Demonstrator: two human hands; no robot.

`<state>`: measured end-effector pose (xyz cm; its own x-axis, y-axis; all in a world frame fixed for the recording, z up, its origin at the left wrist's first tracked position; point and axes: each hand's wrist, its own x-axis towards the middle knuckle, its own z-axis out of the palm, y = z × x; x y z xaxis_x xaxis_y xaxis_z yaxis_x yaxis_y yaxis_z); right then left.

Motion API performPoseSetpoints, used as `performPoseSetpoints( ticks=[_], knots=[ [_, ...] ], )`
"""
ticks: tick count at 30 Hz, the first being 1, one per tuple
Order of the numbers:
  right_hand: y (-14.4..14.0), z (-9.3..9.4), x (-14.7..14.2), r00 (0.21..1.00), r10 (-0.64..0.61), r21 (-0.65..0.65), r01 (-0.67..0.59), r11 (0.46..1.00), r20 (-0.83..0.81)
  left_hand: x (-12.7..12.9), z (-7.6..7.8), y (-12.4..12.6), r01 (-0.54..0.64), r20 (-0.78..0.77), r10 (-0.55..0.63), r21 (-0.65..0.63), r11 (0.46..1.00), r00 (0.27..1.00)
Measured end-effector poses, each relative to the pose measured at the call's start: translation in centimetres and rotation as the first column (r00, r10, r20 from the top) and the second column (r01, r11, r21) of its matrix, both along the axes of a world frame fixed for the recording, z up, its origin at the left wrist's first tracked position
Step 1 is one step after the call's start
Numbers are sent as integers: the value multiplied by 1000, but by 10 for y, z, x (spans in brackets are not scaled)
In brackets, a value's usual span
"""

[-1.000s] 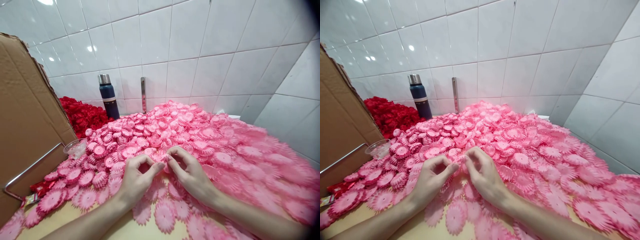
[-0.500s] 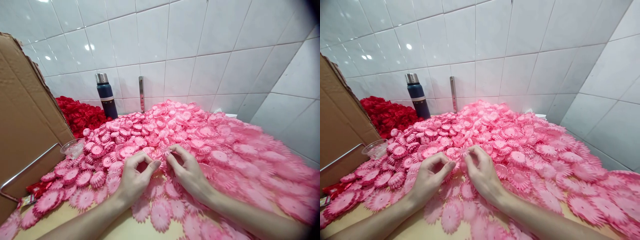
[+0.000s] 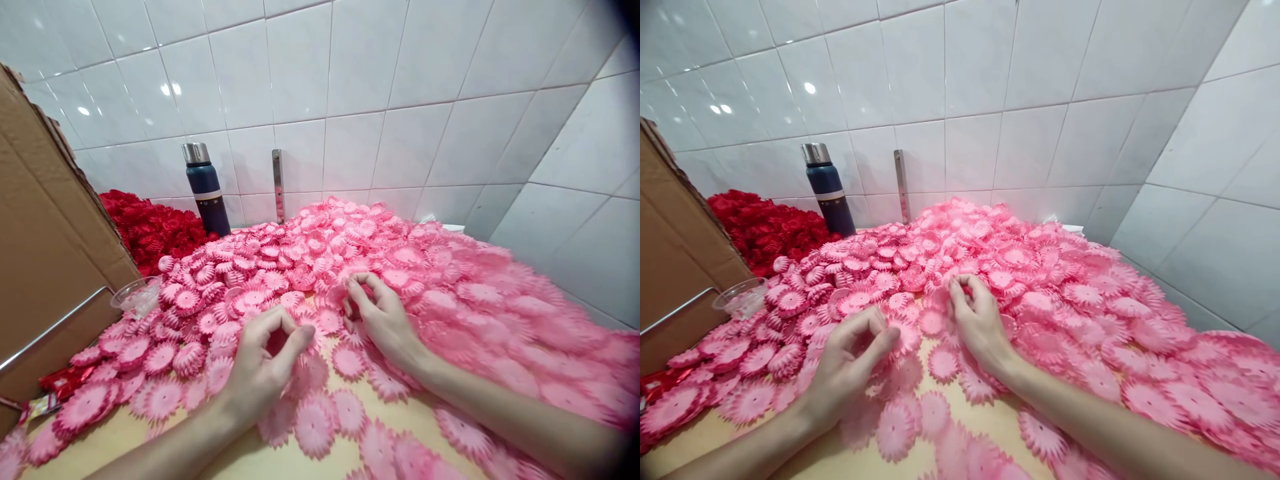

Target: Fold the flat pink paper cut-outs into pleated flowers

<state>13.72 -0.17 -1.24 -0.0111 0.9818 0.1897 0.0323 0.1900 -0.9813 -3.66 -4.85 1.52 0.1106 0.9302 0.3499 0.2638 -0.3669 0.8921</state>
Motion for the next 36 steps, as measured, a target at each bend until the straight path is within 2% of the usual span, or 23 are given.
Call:
performPoseSetpoints(
  ticks=[4, 7, 9, 11, 15, 19, 22, 25, 29, 36],
  knots=[
    [-5, 8, 1, 996, 30, 109, -39, 993, 88, -1, 1, 8, -20, 89, 28, -97, 995, 996],
    [-11, 12, -2, 976, 160, 175, -184, 967, 145, -2, -1, 14, -29, 76, 36, -90, 996, 996],
    [-13, 12, -3, 947, 245, 201, -287, 937, 208, -2, -2, 15, 18, 57, -13, -89, 996, 998],
    [-12, 11, -3, 925, 265, 237, -332, 913, 272, -2, -2, 14, 61, 32, -58, -95, 994, 998],
    [-11, 11, -3, 908, 222, 298, -335, 894, 355, -2, -1, 13, 21, -44, -25, -88, 996, 999],
    [-12, 15, -3, 877, 229, 316, -379, 870, 422, -1, -2, 13, 13, -30, -15, -78, 997, 999],
    [-15, 16, -3, 887, 234, 313, -371, 874, 399, -2, -3, 13, -7, -37, 4, -83, 997, 999],
    [-17, 15, -3, 895, 249, 326, -376, 867, 370, -2, -2, 11, -30, -110, 19, -94, 995, 994],
    [-17, 14, -4, 901, 223, 361, -362, 860, 373, -2, -3, 8, -15, -165, 1, -79, 997, 986],
    [-15, 12, -4, 876, 227, 457, -424, 782, 425, -3, -7, 12, -17, -88, 12, -59, 998, 996]
  ],
)
